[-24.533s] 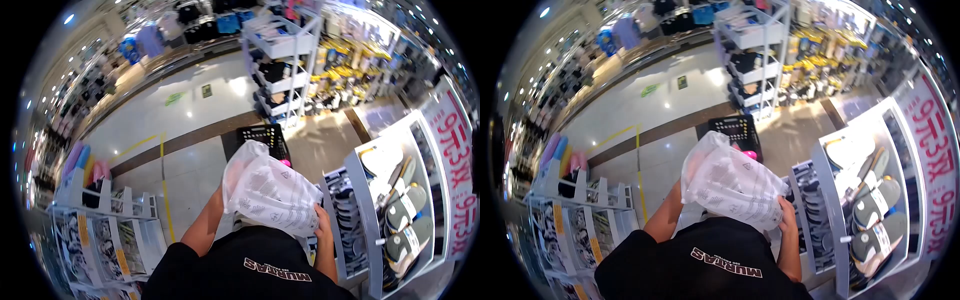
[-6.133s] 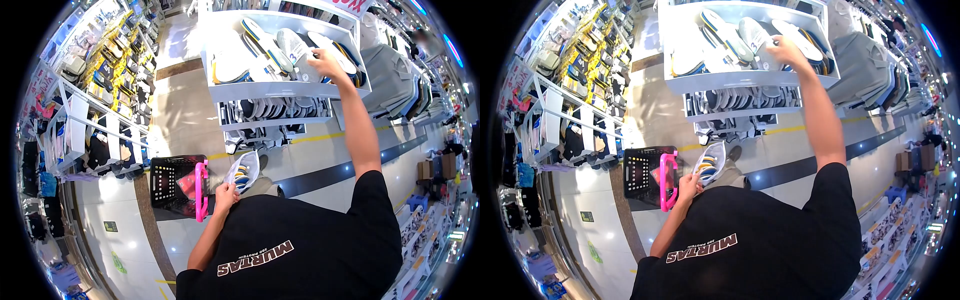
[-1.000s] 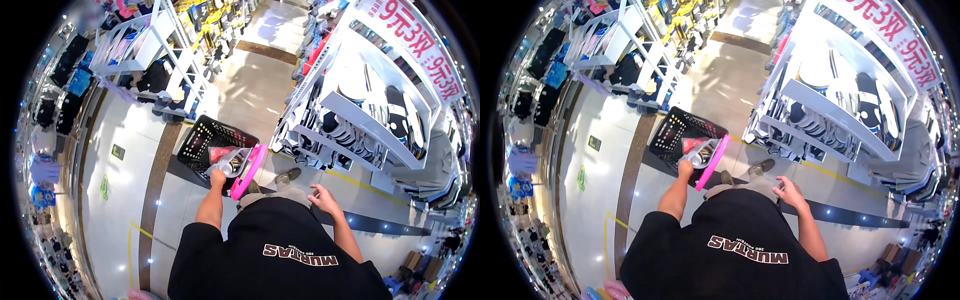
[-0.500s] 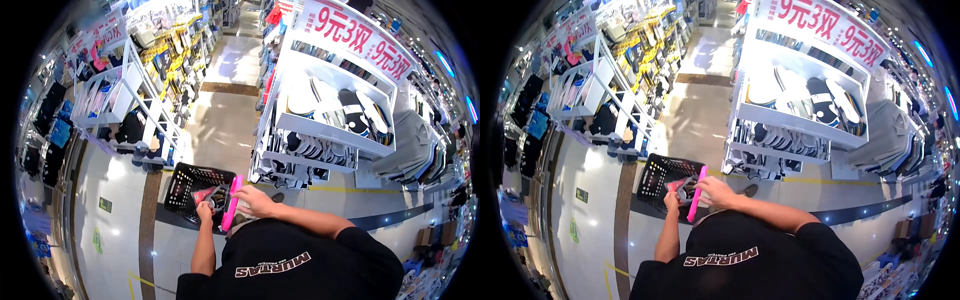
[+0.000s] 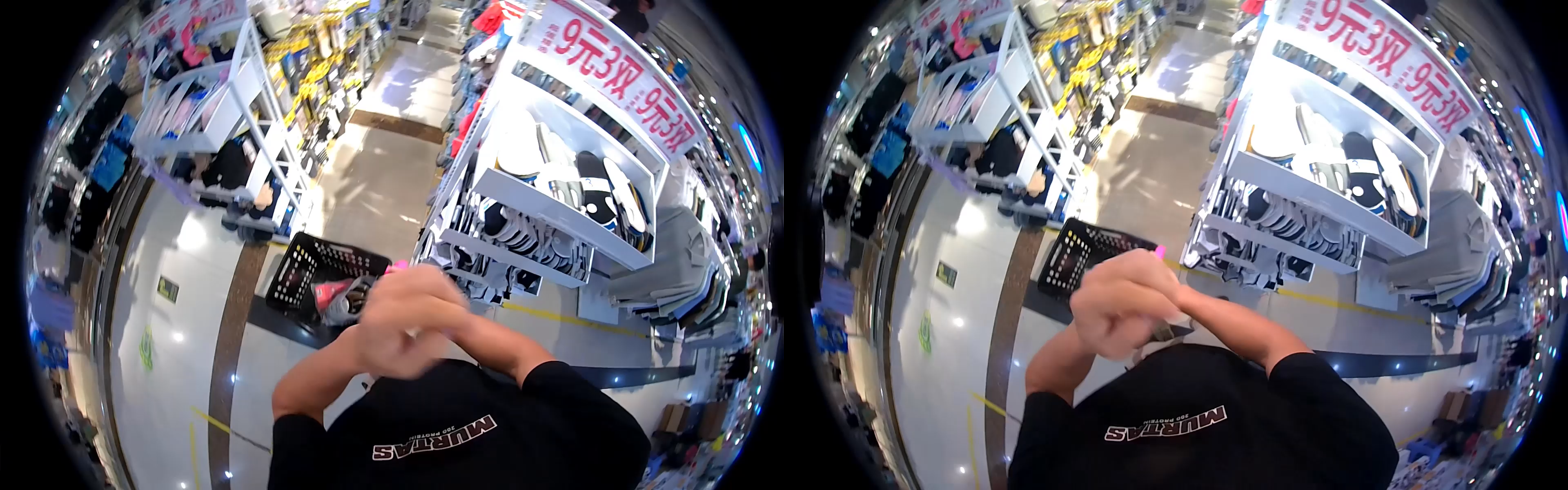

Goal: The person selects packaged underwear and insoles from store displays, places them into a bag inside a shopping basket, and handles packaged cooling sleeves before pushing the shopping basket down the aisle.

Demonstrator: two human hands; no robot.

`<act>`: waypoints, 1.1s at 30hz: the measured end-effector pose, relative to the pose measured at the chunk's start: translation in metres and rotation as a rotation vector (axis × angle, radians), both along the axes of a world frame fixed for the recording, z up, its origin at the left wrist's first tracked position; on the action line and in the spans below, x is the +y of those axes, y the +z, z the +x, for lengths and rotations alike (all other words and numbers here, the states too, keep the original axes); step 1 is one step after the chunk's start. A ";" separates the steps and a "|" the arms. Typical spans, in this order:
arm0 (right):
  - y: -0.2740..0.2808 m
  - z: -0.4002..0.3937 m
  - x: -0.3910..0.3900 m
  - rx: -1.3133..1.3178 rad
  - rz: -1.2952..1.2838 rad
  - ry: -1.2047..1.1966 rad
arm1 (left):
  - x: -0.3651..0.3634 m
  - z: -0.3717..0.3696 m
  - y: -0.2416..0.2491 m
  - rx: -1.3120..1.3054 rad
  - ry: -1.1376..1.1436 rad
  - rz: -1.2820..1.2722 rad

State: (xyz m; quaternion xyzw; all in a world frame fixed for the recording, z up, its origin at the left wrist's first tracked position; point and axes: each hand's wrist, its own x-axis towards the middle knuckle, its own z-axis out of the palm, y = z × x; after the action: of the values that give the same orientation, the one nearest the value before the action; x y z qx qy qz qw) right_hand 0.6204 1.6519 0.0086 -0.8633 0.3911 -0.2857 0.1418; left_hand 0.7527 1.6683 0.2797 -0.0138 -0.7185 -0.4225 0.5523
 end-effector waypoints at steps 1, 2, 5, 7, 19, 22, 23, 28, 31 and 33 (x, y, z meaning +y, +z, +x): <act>-0.011 0.000 -0.004 0.139 -0.032 0.033 | 0.010 -0.005 0.020 0.009 -0.035 -0.101; -0.022 -0.001 -0.007 0.268 -0.068 0.074 | 0.023 -0.012 0.036 0.104 -0.085 -0.153; 0.006 0.012 0.008 0.495 0.243 -0.081 | 0.066 -0.025 0.064 0.284 -0.025 -0.351; 0.006 0.009 0.018 0.376 0.192 -0.089 | 0.082 -0.043 0.063 0.500 0.126 -0.498; 0.003 -0.027 0.105 0.364 0.161 -0.214 | 0.207 -0.066 0.063 0.441 -0.475 0.121; 0.004 -0.039 0.132 0.341 0.199 -0.217 | 0.256 -0.093 0.070 0.668 -0.452 0.281; 0.005 -0.043 0.140 0.338 0.204 -0.223 | 0.269 -0.109 0.070 0.748 -0.405 0.268; 0.005 -0.062 0.183 0.305 0.182 -0.251 | 0.321 -0.111 0.079 0.638 -0.293 0.427; 0.004 -0.077 0.202 0.271 0.191 -0.233 | 0.332 -0.118 0.079 0.541 -0.247 0.337; 0.003 -0.091 0.215 0.266 0.198 -0.219 | 0.320 -0.111 0.071 0.315 -0.188 0.149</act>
State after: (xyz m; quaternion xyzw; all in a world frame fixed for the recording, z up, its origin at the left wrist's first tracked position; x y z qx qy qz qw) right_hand 0.5296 1.8666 0.0120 -0.8276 0.5241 -0.1429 0.1411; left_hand 0.6422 1.9884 0.3503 -0.1057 -0.5855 -0.5171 0.6154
